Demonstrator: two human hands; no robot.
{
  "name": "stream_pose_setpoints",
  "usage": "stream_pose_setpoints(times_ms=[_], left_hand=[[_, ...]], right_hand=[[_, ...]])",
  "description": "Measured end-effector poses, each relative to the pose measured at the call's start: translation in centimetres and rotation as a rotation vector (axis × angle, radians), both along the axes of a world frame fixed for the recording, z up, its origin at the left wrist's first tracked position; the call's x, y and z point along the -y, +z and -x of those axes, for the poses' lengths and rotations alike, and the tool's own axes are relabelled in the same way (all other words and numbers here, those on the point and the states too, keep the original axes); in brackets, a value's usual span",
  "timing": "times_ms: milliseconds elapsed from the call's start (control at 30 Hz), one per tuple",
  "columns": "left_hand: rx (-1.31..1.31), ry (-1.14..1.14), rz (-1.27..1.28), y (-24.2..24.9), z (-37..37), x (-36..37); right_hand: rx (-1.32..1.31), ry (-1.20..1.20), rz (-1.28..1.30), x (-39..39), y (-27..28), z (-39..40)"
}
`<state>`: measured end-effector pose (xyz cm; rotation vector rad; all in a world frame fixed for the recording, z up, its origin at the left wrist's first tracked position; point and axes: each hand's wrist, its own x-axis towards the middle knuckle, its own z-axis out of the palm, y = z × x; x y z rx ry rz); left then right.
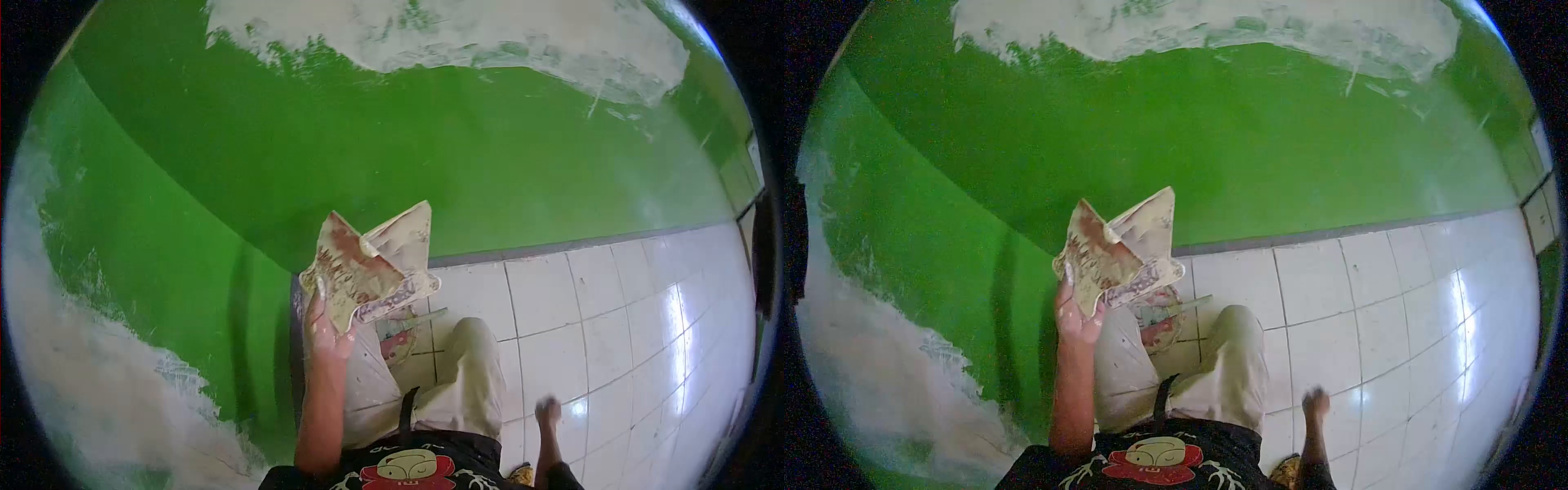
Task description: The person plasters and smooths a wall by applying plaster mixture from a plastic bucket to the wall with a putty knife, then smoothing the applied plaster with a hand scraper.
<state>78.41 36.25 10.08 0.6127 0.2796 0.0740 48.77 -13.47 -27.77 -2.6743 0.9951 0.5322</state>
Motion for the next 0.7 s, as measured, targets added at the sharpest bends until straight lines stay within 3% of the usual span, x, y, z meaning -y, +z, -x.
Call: stream_pose_setpoints(times_ms=[33, 67, 100, 133, 167, 200, 233, 300, 400, 700], left_hand=[[-0.005, 0.017, 0.006, -0.1, -0.2, 0.1], [-0.025, 0.035, 0.011, -0.2, -0.5, 0.4], [-0.043, 0.051, 0.017, -0.5, -0.5, 0.3], [0.005, -0.049, 0.028, -1.5, -0.4, -0.5], [0.005, -0.037, 0.029, -1.6, -0.2, -1.0], [0.048, -0.081, 0.045, -1.5, -0.1, -1.1], [0.088, -0.127, 0.052, -1.3, -0.2, -1.0], [0.007, -0.038, 0.074, -0.2, -0.2, -0.3], [-0.006, -0.055, 0.083, 0.9, 0.4, 0.0], [0.009, -0.143, 0.089, -0.7, 0.4, -1.2]], right_hand=[[0.2, 0.198, -0.026, 0.4, -3.3, -5.1], [0.493, 0.059, -0.222, -4.4, 4.3, -11.9], [0.923, 0.236, -0.01, -7.9, 5.7, -17.2], [0.78, 0.03, -0.329, -12.4, 11.2, -22.1], [0.833, 0.059, -0.514, -15.5, 11.8, -25.7], [0.856, 0.148, -0.514, -18.9, 11.8, -28.8], [0.91, 0.342, -0.367, -21.3, 5.9, -30.8], [0.462, 0.318, -0.608, -27.7, 5.7, -32.1], [0.185, 0.261, -0.607, -34.5, 3.0, -29.5], [0.182, 0.011, -0.475, -38.9, 2.2, -26.6]])
